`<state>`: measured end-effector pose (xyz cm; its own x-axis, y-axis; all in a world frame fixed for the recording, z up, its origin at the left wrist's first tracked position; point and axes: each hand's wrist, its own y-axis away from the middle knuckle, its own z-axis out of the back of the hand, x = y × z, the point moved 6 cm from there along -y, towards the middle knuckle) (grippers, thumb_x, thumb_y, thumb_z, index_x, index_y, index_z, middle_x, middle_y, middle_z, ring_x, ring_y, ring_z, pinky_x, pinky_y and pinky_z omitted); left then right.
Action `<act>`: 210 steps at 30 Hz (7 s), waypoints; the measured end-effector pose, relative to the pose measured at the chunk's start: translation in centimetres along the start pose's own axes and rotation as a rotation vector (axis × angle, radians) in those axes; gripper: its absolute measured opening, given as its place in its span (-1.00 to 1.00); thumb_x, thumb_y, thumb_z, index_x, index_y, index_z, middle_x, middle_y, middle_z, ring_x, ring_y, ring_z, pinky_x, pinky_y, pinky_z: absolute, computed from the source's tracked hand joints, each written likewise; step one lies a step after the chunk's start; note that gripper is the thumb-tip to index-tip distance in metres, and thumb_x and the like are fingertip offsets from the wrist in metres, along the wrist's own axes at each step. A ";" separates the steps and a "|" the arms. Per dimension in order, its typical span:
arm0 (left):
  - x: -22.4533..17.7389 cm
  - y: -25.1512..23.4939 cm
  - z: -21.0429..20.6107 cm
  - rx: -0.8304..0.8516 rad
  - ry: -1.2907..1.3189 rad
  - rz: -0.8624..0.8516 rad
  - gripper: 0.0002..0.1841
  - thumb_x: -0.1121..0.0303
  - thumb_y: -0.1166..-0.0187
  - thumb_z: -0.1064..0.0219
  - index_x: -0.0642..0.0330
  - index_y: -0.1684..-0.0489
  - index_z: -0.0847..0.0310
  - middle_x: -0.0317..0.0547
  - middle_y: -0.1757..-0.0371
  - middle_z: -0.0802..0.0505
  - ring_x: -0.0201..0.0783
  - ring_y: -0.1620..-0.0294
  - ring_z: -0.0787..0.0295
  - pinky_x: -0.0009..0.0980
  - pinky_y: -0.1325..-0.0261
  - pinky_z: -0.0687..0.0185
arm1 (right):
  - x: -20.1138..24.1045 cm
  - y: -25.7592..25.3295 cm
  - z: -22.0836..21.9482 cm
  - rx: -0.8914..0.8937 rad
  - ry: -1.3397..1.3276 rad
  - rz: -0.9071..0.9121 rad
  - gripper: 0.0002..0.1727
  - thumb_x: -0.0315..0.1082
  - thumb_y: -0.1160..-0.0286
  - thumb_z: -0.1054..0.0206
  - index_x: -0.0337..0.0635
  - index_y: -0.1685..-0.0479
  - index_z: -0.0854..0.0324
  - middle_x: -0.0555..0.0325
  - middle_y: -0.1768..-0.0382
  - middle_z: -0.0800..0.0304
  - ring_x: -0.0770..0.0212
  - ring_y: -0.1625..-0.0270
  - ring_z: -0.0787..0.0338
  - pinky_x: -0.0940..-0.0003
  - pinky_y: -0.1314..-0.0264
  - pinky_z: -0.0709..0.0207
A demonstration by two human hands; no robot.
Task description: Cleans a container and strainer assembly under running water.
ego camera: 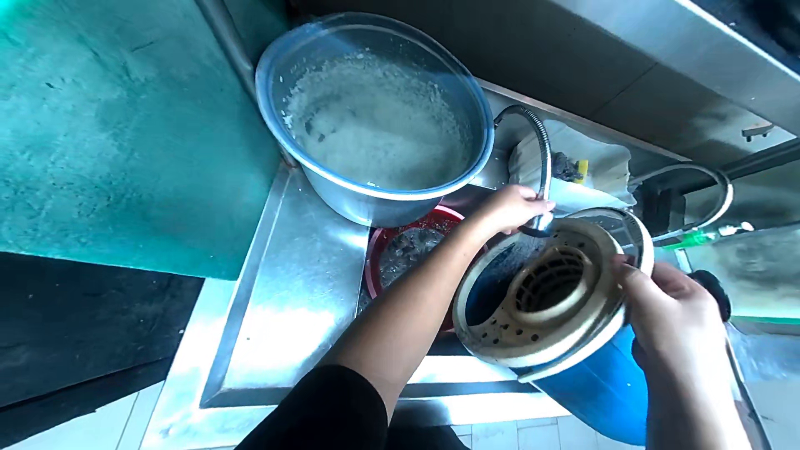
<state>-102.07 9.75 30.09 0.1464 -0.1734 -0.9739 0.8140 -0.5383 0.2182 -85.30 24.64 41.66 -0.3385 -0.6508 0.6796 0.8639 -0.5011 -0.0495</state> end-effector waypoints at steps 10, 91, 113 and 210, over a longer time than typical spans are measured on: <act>1.4 -0.1 -0.5 -0.025 0.027 0.024 -0.56 0.05 -0.74 -0.31 0.27 -0.25 -0.69 0.22 -0.10 -0.82 0.03 0.04 -0.81 0.06 -0.05 -0.73 | -0.3 -0.9 -2.6 0.147 0.022 -0.074 -0.83 -0.29 -0.47 -0.48 -0.01 0.02 -0.79 0.13 0.43 -0.80 0.23 0.51 -0.72 0.20 0.49 -0.61; -13.1 -1.2 0.4 0.006 0.217 0.108 -0.59 0.02 -0.65 -0.39 0.28 0.09 -0.75 -0.07 0.27 -0.84 -0.21 0.36 -0.82 -0.26 0.17 -0.82 | -5.9 0.9 13.7 -0.200 -0.787 -0.079 -0.83 -0.50 -0.49 -0.16 0.01 0.11 -0.48 0.30 0.33 -0.74 0.43 0.28 -0.79 0.37 0.22 -0.79; -14.2 -2.3 -0.9 -0.021 0.212 0.156 -0.61 0.05 -0.67 -0.38 0.27 0.00 -0.75 0.00 0.21 -0.84 -0.16 0.27 -0.83 -0.23 0.11 -0.81 | -8.4 -5.3 15.1 -0.227 -0.668 -0.209 -0.70 -0.19 -0.67 -0.28 -0.10 -0.23 -0.62 0.15 0.07 -0.85 0.26 0.07 -0.86 0.18 -0.01 -0.79; -8.5 25.4 -14.3 -0.351 -0.936 -0.420 -0.63 0.06 -0.57 -0.45 -0.04 -0.24 -0.82 -0.09 -0.06 -0.85 -0.05 -0.16 -0.71 -0.10 -0.23 -0.62 | -7.5 9.1 -0.1 0.134 -1.272 -0.656 -0.71 -0.27 -0.83 -0.13 -0.36 -0.19 -0.47 -0.17 0.27 -0.83 0.05 0.29 -0.88 0.14 0.22 -0.82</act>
<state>-74.62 9.35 42.97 -0.5471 -0.6713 -0.5000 0.8364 -0.4610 -0.2963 -74.93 24.91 36.08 -0.1870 0.6502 0.7364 0.7378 -0.4020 0.5423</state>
